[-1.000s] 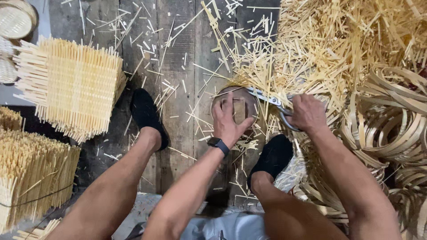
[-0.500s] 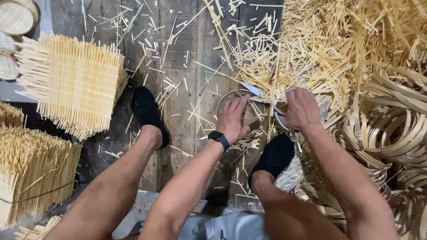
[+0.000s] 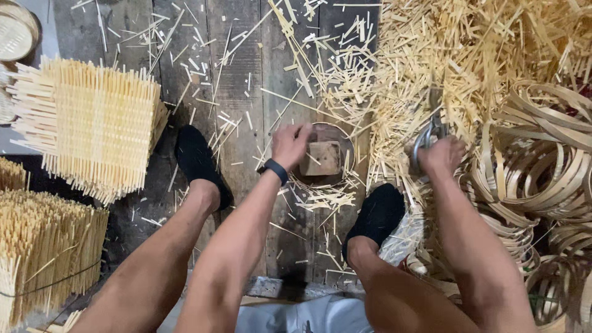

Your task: The person sits on the floor and repeatedly trims the edges of woven bamboo mats using shears and a wooden mold. They place the mat over the mold, cut the excess strips, and stack the finished trays.

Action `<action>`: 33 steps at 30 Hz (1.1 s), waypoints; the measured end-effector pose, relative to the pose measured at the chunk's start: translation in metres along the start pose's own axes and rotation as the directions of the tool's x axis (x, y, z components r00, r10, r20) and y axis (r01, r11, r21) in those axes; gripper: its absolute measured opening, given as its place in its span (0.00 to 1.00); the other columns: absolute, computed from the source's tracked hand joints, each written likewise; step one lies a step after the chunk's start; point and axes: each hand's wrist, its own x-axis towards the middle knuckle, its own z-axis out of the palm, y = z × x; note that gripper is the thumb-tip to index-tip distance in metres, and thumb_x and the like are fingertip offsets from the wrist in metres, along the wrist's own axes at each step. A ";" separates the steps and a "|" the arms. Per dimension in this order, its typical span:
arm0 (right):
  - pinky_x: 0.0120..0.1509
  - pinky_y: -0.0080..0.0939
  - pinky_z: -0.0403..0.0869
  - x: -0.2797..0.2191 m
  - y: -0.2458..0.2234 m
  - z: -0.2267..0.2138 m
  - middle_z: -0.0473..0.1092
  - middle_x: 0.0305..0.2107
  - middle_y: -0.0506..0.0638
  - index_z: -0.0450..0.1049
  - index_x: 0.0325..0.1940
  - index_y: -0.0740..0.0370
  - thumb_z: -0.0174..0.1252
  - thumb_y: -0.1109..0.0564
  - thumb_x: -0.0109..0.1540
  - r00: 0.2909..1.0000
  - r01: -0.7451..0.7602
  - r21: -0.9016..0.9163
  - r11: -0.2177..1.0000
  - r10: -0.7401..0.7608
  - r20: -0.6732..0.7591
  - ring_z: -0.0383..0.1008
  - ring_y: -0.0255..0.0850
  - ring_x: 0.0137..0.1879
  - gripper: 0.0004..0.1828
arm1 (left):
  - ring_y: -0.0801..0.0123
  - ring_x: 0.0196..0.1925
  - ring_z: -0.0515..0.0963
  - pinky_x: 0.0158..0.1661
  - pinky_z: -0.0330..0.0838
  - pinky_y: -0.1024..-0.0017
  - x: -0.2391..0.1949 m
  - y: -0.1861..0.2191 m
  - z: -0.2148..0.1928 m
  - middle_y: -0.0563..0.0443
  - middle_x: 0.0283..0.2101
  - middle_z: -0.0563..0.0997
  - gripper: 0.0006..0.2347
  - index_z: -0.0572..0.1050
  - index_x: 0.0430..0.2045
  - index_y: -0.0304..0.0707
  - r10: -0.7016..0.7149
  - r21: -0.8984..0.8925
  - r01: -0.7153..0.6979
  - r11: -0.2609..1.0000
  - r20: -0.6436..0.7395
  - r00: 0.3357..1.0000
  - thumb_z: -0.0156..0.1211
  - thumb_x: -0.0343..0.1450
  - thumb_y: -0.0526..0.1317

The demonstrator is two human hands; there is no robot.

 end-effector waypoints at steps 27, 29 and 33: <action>0.29 0.35 0.73 -0.108 -0.046 0.021 0.76 0.26 0.51 0.77 0.41 0.66 0.65 0.52 0.63 0.851 0.020 0.406 0.914 -0.229 0.472 0.78 0.33 0.28 0.14 | 0.52 0.44 0.81 0.48 0.74 0.60 -0.005 -0.031 0.023 0.42 0.41 0.84 0.09 0.84 0.36 0.38 0.075 0.042 -0.065 0.997 -0.298 0.951 0.64 0.73 0.44; 0.31 0.38 0.77 -0.115 -0.044 0.024 0.76 0.27 0.52 0.75 0.42 0.70 0.63 0.56 0.63 0.828 -0.056 0.577 0.815 -0.286 0.483 0.78 0.37 0.28 0.12 | 0.58 0.36 0.82 0.40 0.75 0.63 -0.031 -0.044 0.015 0.42 0.34 0.85 0.11 0.84 0.33 0.33 -0.221 -0.023 0.220 0.975 -0.102 0.970 0.67 0.71 0.44; 0.36 0.41 0.81 -0.113 -0.029 0.035 0.75 0.29 0.52 0.74 0.43 0.65 0.63 0.61 0.62 0.776 -0.245 0.771 0.587 -0.358 0.519 0.76 0.38 0.31 0.08 | 0.70 0.28 0.81 0.29 0.71 0.68 -0.050 -0.056 0.001 0.49 0.35 0.86 0.14 0.80 0.42 0.35 -0.517 -0.502 0.568 0.652 0.253 0.818 0.73 0.65 0.40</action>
